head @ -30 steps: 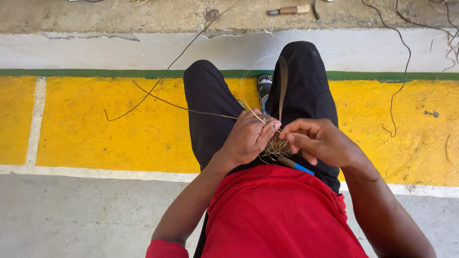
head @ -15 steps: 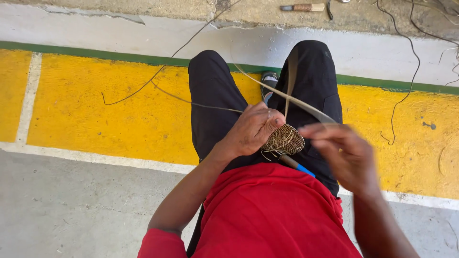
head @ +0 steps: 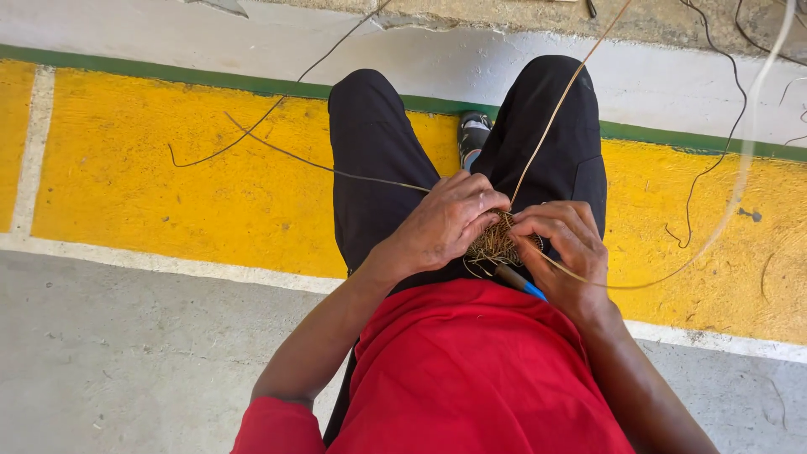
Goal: Weaving a circular object using dried plant fibers and a small pick tool.
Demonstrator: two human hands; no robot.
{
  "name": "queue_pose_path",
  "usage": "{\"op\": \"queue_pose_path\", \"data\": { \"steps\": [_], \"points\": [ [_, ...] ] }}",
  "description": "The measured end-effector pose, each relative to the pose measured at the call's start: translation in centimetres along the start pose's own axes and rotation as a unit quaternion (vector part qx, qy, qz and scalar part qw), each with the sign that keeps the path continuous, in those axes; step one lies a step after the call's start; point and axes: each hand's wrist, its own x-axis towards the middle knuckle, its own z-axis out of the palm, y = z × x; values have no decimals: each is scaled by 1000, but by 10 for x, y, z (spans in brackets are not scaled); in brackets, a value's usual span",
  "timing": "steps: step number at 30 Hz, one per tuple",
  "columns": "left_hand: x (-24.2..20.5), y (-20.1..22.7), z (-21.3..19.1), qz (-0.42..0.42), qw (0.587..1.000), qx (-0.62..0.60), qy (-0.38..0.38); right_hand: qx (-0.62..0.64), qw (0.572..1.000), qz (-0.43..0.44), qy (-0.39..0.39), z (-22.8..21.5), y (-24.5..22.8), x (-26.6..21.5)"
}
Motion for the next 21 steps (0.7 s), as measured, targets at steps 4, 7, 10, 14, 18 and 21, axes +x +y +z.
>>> {"op": "queue_pose_path", "data": {
  "steps": [4, 7, 10, 14, 18, 21],
  "points": [
    [1, 0, 0, 2, 1000, 2, 4, 21, 1000, 11, -9, -2, -1, 0],
    [0, 2, 2, -1, 1000, 5, 1, 15, 999, 26, -13, -3, -3, -1],
    [0, 1, 3, -9, 1000, 10, -3, 5, 999, 28, -19, -4, -3, 1],
    [1, 2, 3, -8, 1000, 16, -4, 1, 999, 31, -21, -4, -3, 1],
    [1, 3, 3, -12, 1000, 15, -3, 9, 999, 28, -26, -5, -6, 2],
    [0, 1, 6, -10, 1000, 17, -2, -7, 999, 29, -21, -4, -3, 1]
  ]
}}
